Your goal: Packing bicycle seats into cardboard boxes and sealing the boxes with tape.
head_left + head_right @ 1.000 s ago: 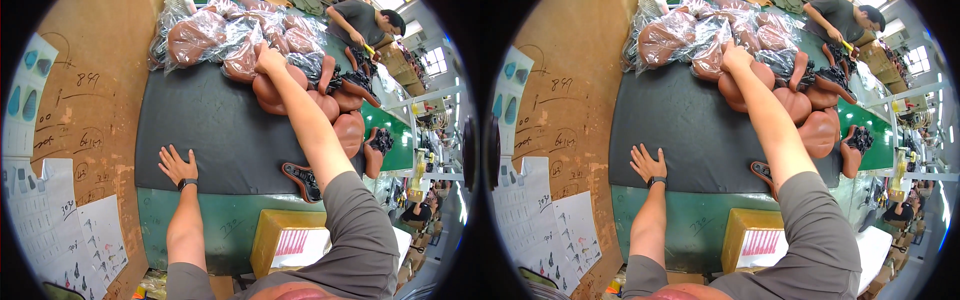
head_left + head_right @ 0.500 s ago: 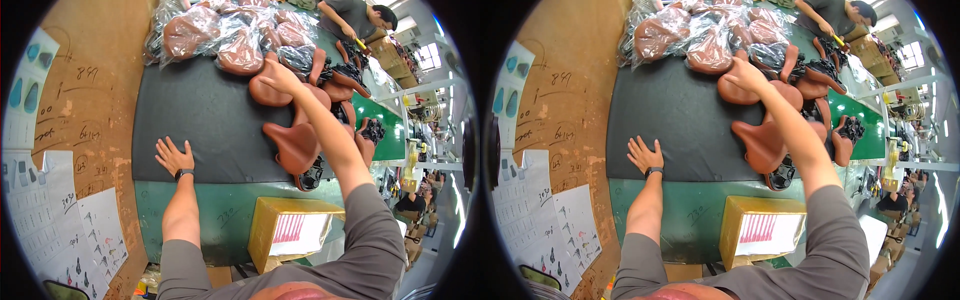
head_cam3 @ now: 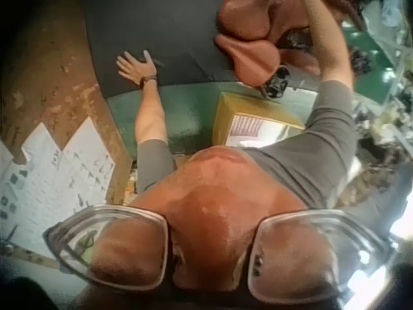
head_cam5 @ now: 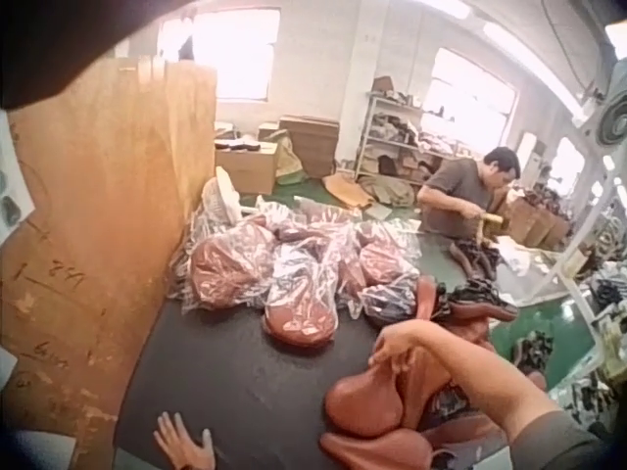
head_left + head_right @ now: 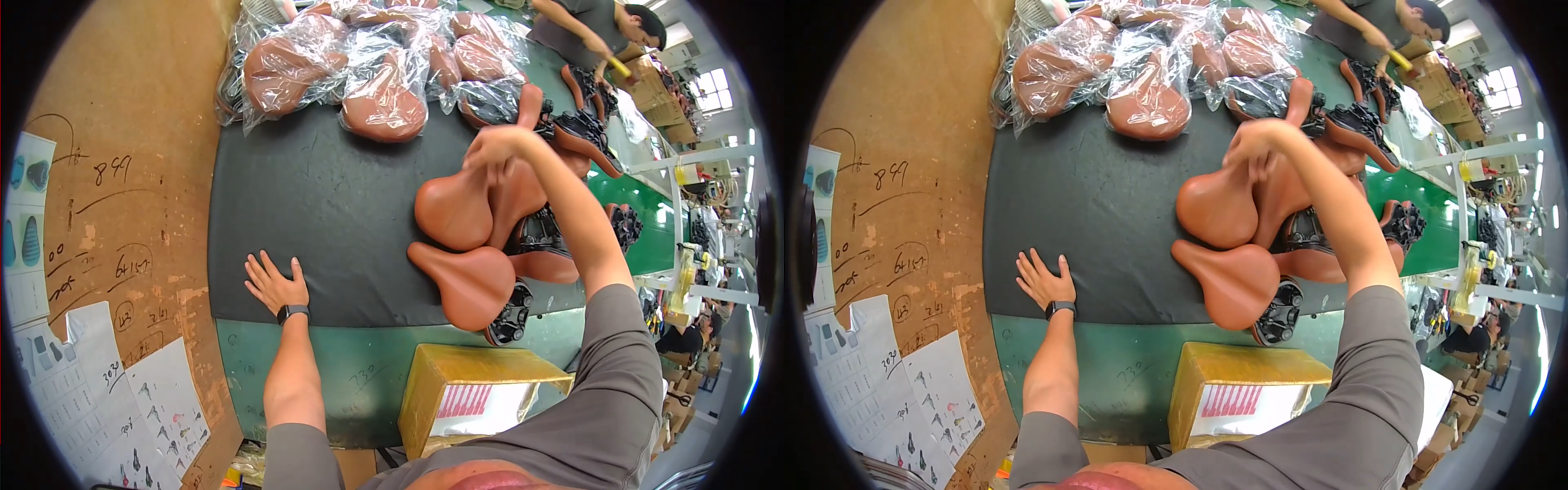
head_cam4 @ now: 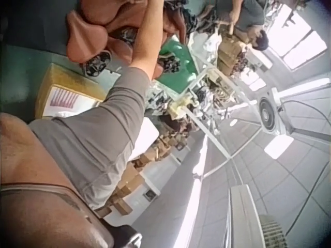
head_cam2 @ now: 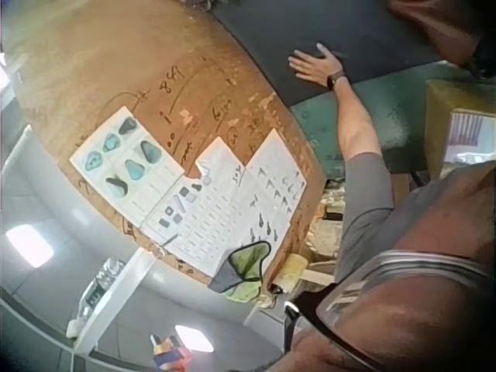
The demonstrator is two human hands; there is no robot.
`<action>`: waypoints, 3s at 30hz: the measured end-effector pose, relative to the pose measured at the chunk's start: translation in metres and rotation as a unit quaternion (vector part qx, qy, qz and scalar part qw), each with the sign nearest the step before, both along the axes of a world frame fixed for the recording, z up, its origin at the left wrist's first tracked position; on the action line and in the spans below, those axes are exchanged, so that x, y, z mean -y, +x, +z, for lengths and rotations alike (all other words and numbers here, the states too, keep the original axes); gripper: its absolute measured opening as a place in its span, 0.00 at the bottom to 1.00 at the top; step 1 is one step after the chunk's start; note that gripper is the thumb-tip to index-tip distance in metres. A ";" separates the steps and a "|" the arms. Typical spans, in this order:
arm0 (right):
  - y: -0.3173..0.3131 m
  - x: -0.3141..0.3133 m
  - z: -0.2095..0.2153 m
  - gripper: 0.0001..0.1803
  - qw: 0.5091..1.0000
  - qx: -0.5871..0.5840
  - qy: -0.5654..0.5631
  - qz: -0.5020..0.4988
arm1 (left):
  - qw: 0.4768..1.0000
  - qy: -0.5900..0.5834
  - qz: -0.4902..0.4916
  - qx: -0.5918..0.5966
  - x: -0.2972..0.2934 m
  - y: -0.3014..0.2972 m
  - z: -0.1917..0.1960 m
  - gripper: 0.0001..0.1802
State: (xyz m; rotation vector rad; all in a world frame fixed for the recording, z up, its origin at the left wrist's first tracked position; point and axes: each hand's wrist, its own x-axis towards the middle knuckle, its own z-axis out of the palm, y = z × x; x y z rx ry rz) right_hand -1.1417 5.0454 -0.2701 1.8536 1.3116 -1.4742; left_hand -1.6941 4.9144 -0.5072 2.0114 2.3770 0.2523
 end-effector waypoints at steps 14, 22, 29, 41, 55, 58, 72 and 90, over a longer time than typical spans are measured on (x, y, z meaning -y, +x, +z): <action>-0.021 -0.027 -0.121 0.47 0.820 0.204 0.534 0.032 | 1.000 -0.011 -0.014 0.008 -0.014 0.007 0.003 0.48; -0.219 0.045 0.019 0.35 0.871 -0.113 0.315 0.359 | 0.932 0.008 -0.357 0.069 -0.146 -0.133 0.029 0.31; -0.199 -0.083 -0.055 0.79 0.713 0.316 0.554 0.293 | 0.932 -0.010 -0.361 -0.008 -0.218 -0.112 -0.009 0.44; -0.279 -0.146 -0.047 0.46 0.813 -0.073 0.415 0.401 | 0.948 0.045 -0.302 0.093 -0.216 -0.149 -0.014 0.34; -0.280 -0.129 -0.066 0.37 0.881 -0.226 0.293 0.295 | 0.940 0.102 -0.282 0.162 -0.227 -0.141 -0.024 0.29; -0.290 -0.149 -0.064 0.35 0.898 -0.229 0.137 0.351 | 0.939 0.098 -0.280 0.175 -0.232 -0.137 -0.032 0.28; -0.403 -0.200 -0.151 0.45 0.703 0.041 0.600 0.379 | 0.949 0.065 -0.270 0.148 -0.229 -0.134 -0.030 0.25; -0.217 -0.327 -0.172 0.64 0.754 0.275 0.595 0.042 | 0.947 0.076 -0.271 0.151 -0.234 -0.126 -0.021 0.23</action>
